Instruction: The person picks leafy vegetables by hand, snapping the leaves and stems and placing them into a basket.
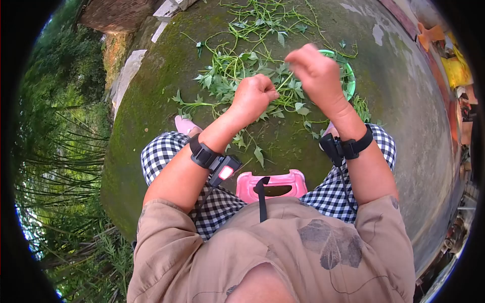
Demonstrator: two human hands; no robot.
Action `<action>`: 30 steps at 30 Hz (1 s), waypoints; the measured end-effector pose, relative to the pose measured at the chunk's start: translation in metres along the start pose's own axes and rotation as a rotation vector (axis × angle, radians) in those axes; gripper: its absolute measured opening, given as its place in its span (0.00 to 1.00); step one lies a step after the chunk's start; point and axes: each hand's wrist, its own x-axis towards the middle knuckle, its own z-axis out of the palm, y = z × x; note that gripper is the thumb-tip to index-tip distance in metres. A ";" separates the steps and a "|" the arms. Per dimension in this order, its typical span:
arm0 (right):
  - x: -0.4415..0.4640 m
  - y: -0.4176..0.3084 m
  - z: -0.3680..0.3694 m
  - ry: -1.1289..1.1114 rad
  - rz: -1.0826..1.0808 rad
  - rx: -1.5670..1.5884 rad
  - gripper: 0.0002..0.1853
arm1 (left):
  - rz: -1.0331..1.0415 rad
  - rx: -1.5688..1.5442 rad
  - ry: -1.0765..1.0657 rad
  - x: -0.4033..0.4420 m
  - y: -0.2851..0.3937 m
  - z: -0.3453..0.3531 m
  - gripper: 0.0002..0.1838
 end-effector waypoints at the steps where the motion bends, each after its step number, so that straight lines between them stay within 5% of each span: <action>1: -0.004 -0.001 0.004 -0.081 -0.067 -0.069 0.05 | 0.034 0.036 0.016 0.001 -0.002 0.001 0.07; 3: -0.018 -0.001 0.016 -0.243 -0.192 -0.203 0.03 | 0.097 0.110 0.038 -0.003 -0.005 0.003 0.07; 10: -0.032 0.010 0.029 -0.407 0.006 -0.197 0.03 | 0.125 0.100 0.062 -0.005 -0.003 0.000 0.06; 16: -0.029 0.022 0.027 -0.425 0.516 0.524 0.05 | 0.010 -0.062 0.051 -0.005 -0.006 0.004 0.07; 19: -0.026 0.015 0.025 -0.327 0.767 0.824 0.04 | -0.033 -0.105 0.061 -0.005 -0.003 0.005 0.07; 30: -0.012 0.048 -0.019 0.049 0.929 0.946 0.04 | -0.115 -0.147 0.077 -0.006 -0.021 0.008 0.07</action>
